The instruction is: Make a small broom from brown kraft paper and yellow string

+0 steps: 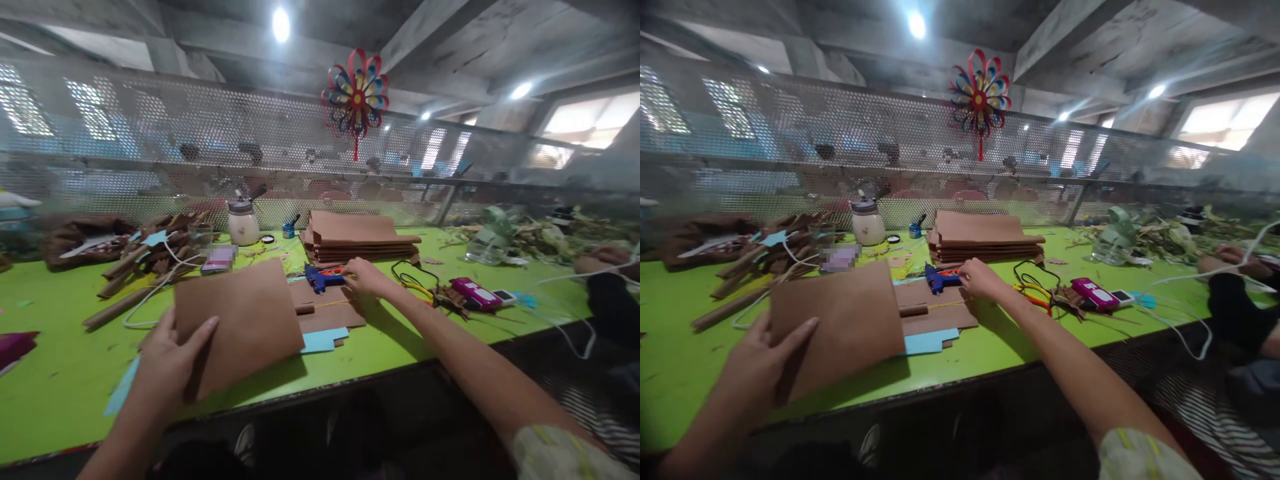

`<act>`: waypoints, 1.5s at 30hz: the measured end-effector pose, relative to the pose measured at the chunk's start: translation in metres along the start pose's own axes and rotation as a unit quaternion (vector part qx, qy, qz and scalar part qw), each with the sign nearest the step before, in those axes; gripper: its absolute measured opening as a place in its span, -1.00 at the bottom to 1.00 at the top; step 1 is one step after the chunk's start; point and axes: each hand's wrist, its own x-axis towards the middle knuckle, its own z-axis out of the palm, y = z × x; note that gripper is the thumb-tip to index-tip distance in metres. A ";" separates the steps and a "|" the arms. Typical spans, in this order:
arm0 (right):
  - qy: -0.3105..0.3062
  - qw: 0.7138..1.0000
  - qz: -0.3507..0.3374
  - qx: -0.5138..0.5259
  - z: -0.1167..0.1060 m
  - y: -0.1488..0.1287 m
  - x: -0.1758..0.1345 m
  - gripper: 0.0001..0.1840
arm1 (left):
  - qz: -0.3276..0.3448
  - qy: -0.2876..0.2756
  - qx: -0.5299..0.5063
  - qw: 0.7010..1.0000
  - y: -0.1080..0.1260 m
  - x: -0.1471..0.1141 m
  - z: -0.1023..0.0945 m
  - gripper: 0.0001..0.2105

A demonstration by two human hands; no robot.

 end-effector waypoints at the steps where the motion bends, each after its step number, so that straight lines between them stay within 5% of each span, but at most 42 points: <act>1: -0.021 1.000 -0.006 -0.014 0.005 -0.003 0.012 -0.80 | -0.006 -0.007 0.021 1.000 -0.003 -0.002 0.005 -0.35; 6: -0.100 0.991 -0.013 -0.082 0.019 -0.004 0.052 -0.69 | 0.035 -0.075 0.134 0.987 -0.019 -0.005 0.011 -0.37; 18: -0.246 0.959 -0.023 -0.137 0.020 0.011 0.099 -0.68 | 0.083 -0.155 0.203 0.963 -0.023 -0.002 0.032 -0.37; 25: -0.091 0.979 0.021 -0.181 -0.010 0.033 0.065 -0.74 | 0.099 -0.174 0.186 0.962 -0.025 -0.003 0.041 -0.39; 32: 0.069 0.969 0.006 -0.236 -0.023 0.028 0.025 -0.69 | 0.107 -0.196 0.171 0.960 -0.023 -0.004 0.056 -0.42; 40: 0.099 0.967 -0.031 -0.234 -0.045 -0.001 0.067 -0.75 | 0.089 -0.185 0.156 0.966 -0.035 -0.005 0.053 -0.39; 45: 0.048 0.973 0.006 -0.226 -0.057 -0.002 0.062 -0.81 | 0.092 -0.190 0.164 0.964 -0.036 -0.006 0.052 -0.47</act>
